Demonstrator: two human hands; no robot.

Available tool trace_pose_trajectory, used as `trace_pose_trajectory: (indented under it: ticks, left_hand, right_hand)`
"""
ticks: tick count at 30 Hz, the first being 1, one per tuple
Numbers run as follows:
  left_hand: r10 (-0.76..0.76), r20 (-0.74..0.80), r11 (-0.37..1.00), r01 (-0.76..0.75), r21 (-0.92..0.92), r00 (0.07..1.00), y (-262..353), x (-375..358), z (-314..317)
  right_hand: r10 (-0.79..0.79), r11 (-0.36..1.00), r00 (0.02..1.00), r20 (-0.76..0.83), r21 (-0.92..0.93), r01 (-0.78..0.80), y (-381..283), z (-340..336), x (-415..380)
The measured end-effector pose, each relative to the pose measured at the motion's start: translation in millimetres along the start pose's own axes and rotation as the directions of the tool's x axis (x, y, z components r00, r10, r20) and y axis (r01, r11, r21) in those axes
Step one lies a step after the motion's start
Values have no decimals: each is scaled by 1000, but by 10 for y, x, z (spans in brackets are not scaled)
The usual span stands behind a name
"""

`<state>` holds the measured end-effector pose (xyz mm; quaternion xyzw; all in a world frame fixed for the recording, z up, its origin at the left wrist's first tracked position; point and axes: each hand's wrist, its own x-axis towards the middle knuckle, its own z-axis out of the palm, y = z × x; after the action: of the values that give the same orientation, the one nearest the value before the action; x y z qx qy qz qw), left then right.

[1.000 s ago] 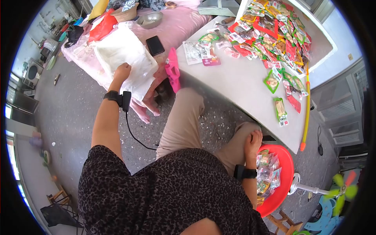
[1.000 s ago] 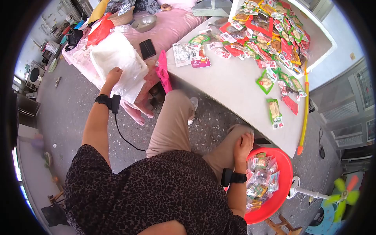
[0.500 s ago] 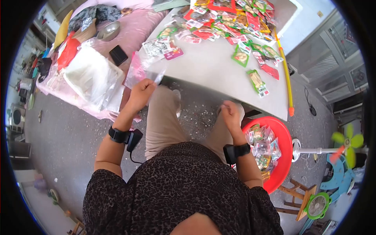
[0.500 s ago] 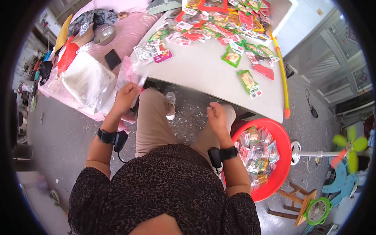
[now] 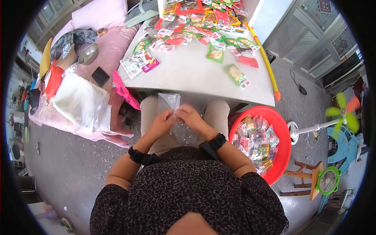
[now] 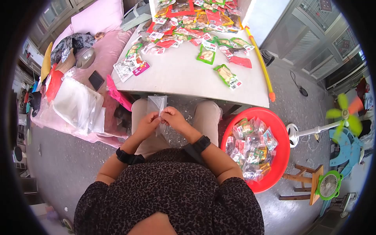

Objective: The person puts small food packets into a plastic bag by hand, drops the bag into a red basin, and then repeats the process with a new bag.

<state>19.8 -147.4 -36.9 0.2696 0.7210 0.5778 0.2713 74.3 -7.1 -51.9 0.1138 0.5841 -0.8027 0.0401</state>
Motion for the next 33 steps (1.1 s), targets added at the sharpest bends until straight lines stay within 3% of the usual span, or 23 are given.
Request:
trace_pose_trajectory:
  ticks: [3, 6, 11, 15, 18, 24, 27, 29, 33]
  left_hand:
    - [131, -3, 924, -121, 363, 991, 232, -80, 23]
    - [102, 17, 957, -102, 271, 995, 72, -29, 49]
    - [118, 56, 950, -129, 284, 991, -57, 10, 62]
    - [162, 101, 907, -188, 377, 982, 273, -68, 67]
    - [313, 63, 875, -314, 369, 948, 202, -48, 110]
    - [233, -65, 861, -175, 477, 970, 374, -105, 176]
    - [340, -67, 812, -257, 524, 938, 326, -55, 128]
    - [388, -79, 835, -315, 451, 918, 336, -35, 123]
    - [363, -72, 866, -308, 393, 929, 381, -21, 100]
  right_hand:
    - [-5, 999, 1000, -27, 47, 7, -64, 31, -44]
    - [-58, 996, 998, -32, 61, 60, -74, 66, -69]
    - [-94, 996, 996, -2, 1, 94, -109, 28, -126]
    - [-142, 990, 990, -11, -25, 142, -141, 55, -174]
    - [-193, 976, 981, 28, -94, 195, -138, 42, -178]
    - [-278, 951, 961, 10, -139, 276, -143, 44, -147]
    - [-308, 919, 951, -15, -263, 294, -204, 53, -155]
    - [-338, 862, 941, 17, -395, 317, -246, 11, -143]
    - [-329, 866, 943, 45, -383, 320, -351, -14, -136]
